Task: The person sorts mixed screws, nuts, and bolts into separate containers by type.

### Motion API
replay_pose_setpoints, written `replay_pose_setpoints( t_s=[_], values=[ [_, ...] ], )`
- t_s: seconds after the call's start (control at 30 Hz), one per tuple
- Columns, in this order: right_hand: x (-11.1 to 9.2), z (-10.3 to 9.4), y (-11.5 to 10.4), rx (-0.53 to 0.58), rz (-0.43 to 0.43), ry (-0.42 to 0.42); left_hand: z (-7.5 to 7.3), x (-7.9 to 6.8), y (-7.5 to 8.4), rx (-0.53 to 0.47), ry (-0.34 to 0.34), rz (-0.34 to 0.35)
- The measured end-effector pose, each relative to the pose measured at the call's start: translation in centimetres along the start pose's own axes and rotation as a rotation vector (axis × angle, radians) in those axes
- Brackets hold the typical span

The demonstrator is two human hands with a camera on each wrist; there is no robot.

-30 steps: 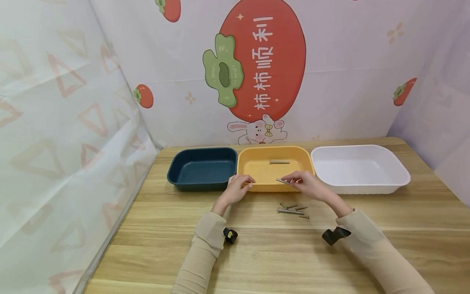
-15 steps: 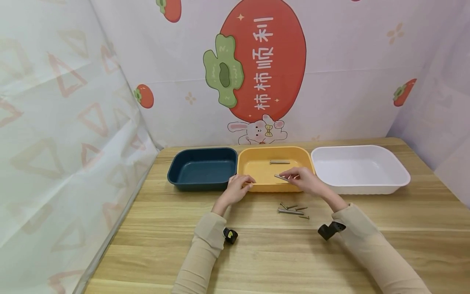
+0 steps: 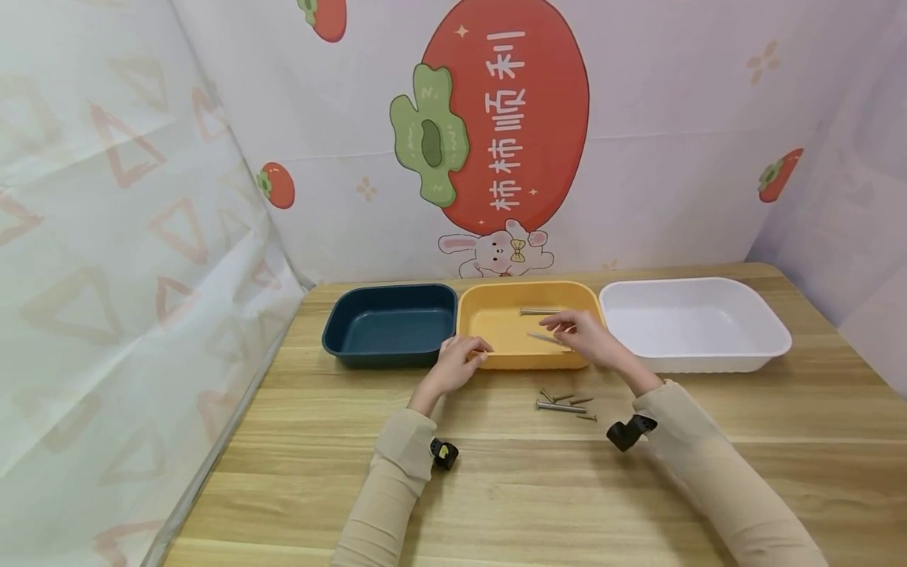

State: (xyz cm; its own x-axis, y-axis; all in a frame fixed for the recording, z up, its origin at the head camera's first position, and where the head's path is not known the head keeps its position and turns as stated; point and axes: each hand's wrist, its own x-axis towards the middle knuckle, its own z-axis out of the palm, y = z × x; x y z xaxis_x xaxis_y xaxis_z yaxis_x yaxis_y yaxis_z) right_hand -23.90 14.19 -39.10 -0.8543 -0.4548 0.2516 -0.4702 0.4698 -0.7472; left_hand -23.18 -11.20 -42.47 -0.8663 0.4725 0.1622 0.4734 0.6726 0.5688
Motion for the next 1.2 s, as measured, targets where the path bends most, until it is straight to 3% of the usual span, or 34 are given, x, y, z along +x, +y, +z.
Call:
replay_pose_setpoints(
  t_s=[0.2,0.53,0.9,1.2],
  values=[
    [-0.1,-0.1,-0.2,-0.001,0.011,0.028,-0.1,0.0,0.1,-0.008,0.01,0.01],
    [-1.6,-0.2,-0.6,0.011,-0.047,0.027,-0.1,0.1,0.1,-0.003,0.01,0.011],
    [-3.7,0.0,-1.9,0.006,-0.008,-0.027,-0.1,0.1,0.2,-0.016,0.014,0.006],
    [-4.7,0.5,-1.4,-0.018,-0.024,-0.064,0.0,0.0,0.1,-0.008,0.014,0.005]
  ],
)
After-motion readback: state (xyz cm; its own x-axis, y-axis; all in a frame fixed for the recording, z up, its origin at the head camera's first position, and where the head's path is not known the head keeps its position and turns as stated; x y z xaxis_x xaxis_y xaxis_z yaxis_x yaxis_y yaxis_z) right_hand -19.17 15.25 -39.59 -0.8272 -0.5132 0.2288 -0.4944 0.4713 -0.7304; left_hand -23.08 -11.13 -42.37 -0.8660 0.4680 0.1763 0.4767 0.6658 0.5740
